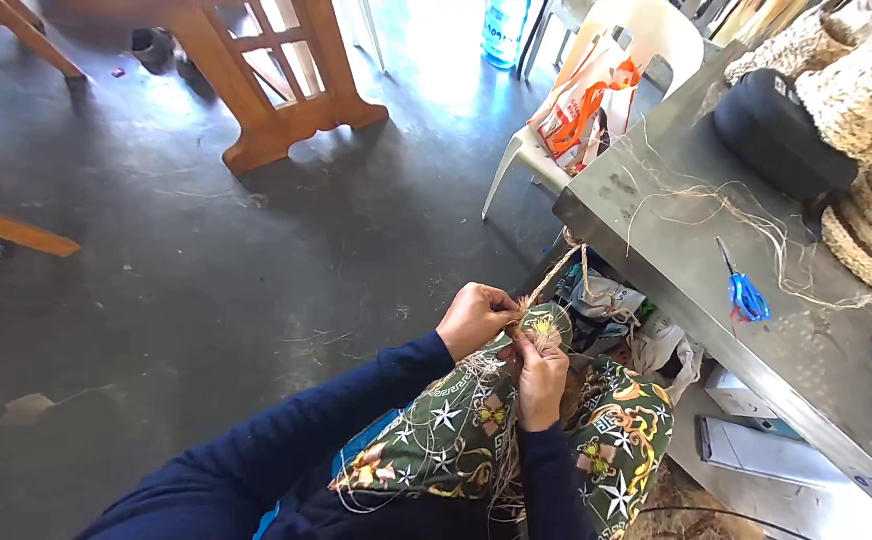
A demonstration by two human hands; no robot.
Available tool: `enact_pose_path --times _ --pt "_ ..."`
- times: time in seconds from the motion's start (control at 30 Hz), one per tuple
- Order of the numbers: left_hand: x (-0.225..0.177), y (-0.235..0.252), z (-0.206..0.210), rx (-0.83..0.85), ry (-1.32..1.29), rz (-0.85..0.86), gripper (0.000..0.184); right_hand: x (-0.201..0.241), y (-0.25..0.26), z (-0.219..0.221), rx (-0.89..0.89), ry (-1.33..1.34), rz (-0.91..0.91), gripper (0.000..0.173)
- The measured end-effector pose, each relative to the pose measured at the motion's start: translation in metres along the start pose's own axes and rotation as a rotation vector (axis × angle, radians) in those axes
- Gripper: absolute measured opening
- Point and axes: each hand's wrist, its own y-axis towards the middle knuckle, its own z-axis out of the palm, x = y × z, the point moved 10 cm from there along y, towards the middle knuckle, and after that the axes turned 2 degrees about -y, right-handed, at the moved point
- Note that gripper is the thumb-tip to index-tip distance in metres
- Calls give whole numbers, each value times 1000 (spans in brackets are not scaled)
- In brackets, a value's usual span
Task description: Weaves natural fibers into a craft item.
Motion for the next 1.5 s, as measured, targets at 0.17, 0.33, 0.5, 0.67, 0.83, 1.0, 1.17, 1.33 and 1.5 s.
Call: enact_pose_path --times 0.17,0.33,0.5,0.67,0.83,1.0,1.17,1.33,1.5 --pt "-15 -8 3 57 66 83 10 3 -1 1 -26 -9 -28 22" --pt "-17 -6 5 180 73 175 12 2 1 2 4 52 -14 20" --pt "-14 -1 0 147 -30 130 6 2 1 5 39 98 -14 19" --pt "-3 1 2 74 -136 3 6 9 -2 4 10 -35 -129 20" --pt "11 1 10 67 -239 -89 7 20 -13 6 -58 -262 -308 22" --pt "9 -1 9 135 -288 -194 11 23 -11 11 -58 -253 -353 22" --pt "12 5 6 235 -269 -228 8 25 -4 16 12 -269 -335 21" --pt "5 7 1 172 -176 -160 7 26 -4 22 49 -355 -376 17" --pt "17 5 -8 132 -261 -247 7 44 -14 -4 -9 -471 -352 20"
